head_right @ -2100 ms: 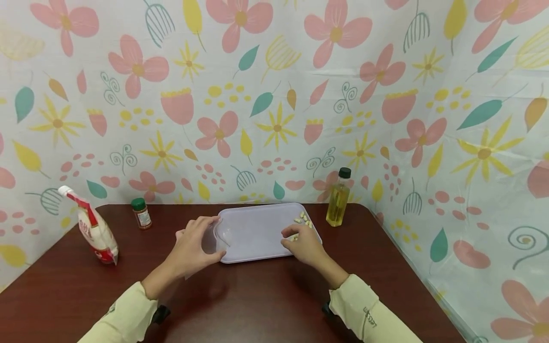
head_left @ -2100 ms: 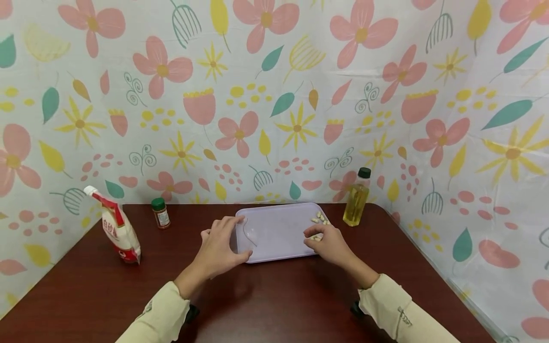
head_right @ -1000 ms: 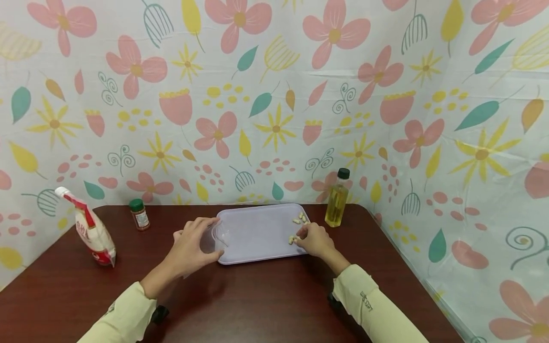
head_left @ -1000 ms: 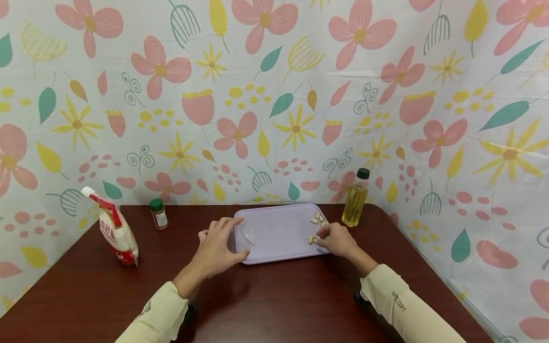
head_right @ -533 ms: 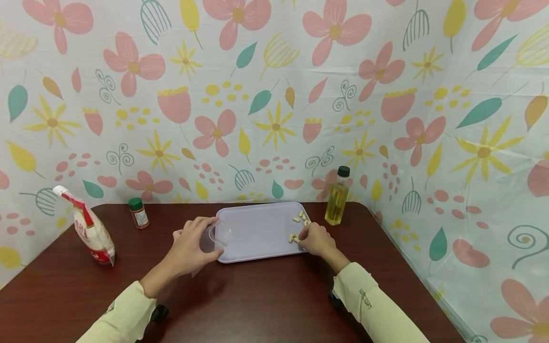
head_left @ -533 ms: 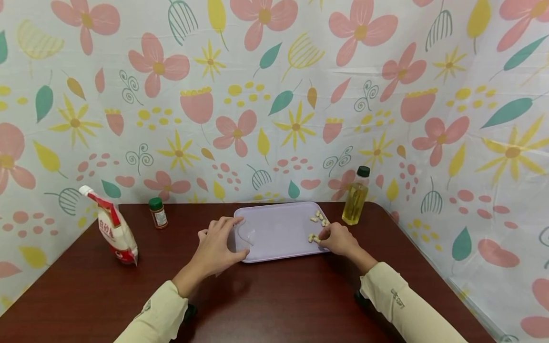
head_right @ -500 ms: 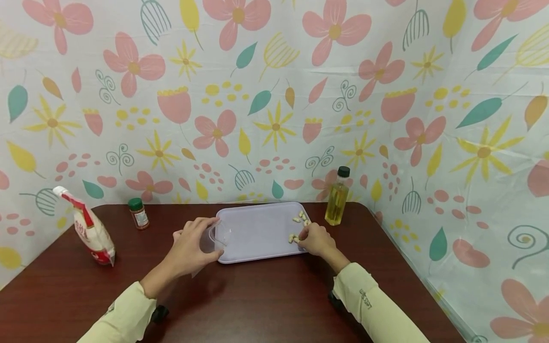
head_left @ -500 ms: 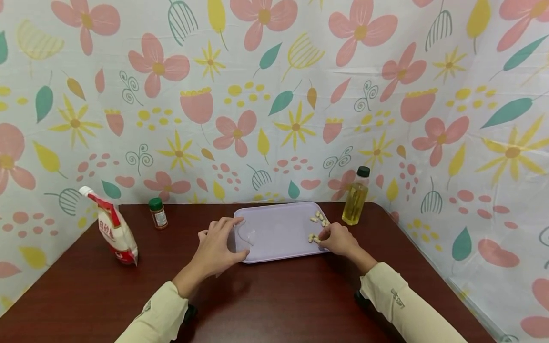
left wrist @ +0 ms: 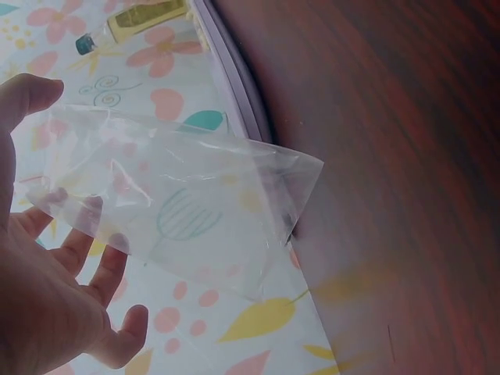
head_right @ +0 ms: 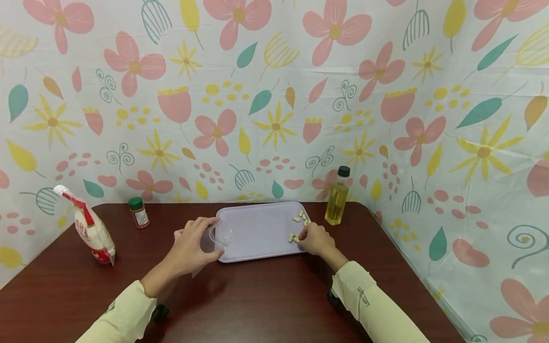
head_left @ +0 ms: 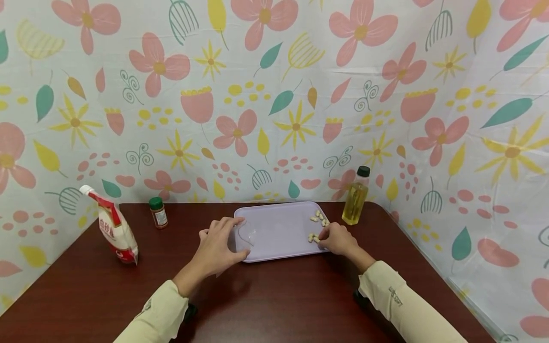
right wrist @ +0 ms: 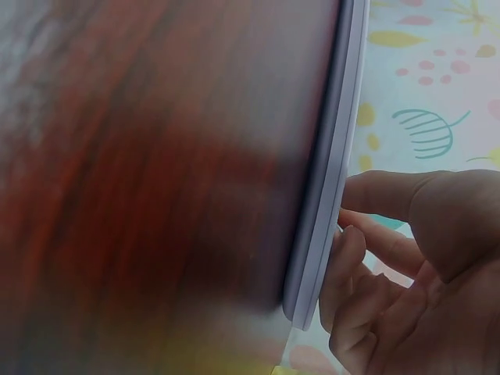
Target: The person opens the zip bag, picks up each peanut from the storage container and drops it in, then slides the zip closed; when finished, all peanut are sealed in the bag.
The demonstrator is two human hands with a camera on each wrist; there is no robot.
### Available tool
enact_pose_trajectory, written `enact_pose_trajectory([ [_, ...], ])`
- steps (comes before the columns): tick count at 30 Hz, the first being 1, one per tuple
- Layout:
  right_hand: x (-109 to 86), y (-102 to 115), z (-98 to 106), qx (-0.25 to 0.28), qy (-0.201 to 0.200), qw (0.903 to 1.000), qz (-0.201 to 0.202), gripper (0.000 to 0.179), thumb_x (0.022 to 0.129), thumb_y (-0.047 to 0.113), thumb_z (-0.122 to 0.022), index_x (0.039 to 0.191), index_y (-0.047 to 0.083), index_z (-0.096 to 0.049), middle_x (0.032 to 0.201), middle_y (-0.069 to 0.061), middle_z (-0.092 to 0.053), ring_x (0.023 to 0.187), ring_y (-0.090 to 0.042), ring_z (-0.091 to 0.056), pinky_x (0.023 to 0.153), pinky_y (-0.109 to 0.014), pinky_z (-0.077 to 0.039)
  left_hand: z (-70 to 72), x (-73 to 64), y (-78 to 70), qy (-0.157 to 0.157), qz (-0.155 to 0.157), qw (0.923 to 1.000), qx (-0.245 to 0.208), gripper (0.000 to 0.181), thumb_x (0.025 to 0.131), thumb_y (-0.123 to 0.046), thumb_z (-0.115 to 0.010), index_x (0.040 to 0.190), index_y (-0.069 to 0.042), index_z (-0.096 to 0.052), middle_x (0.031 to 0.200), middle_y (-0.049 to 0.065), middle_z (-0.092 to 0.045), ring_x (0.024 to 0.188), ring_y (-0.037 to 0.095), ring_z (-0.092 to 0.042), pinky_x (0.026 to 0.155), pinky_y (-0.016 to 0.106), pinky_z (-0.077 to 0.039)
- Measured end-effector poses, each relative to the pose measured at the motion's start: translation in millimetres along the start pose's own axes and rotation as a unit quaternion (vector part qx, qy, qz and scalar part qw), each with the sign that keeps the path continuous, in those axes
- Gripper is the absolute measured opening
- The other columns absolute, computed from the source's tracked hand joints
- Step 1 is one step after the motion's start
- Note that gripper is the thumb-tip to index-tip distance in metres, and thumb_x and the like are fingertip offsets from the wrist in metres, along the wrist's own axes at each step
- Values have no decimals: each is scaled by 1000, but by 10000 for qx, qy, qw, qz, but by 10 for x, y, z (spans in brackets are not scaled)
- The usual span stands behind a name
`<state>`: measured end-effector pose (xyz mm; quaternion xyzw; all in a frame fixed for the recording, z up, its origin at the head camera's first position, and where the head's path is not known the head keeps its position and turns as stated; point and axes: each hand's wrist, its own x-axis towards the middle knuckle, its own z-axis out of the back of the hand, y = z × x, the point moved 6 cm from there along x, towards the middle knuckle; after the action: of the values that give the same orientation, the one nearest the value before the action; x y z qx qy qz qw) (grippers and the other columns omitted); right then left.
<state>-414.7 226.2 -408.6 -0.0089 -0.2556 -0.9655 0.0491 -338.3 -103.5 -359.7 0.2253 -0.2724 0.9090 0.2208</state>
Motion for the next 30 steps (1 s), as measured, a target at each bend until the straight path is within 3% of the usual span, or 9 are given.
enact_pose_trajectory([
  [11, 12, 21, 0, -70, -20, 10000, 34, 6, 84, 18, -77, 86, 12, -76, 88, -2, -69, 70, -17, -60, 60, -37, -48, 14, -3, -11, 72, 35, 9999, -96, 73, 71, -38, -84, 135, -18, -56, 123, -2, -58, 110, 28, -49, 79, 50, -29],
  [22, -11, 60, 30, 410, -216, 9982, 378, 5, 85, 11, -76, 86, 6, -76, 79, -1, -67, 68, -16, -58, 60, -32, -48, 21, -9, -38, 131, 23, 9999, -107, 73, 71, -38, -84, 136, -18, -56, 122, -2, -60, 109, 26, -51, 78, 49, -30],
  [30, -39, 163, 113, 685, -532, 9905, 1066, 6, 86, 8, -74, 90, 4, -76, 86, -4, -71, 81, -20, -63, 71, -38, -51, -2, -19, -40, 78, -25, 9999, -115, 73, 69, -37, -85, 134, -19, -56, 120, -1, -61, 107, 25, -52, 78, 49, -29],
])
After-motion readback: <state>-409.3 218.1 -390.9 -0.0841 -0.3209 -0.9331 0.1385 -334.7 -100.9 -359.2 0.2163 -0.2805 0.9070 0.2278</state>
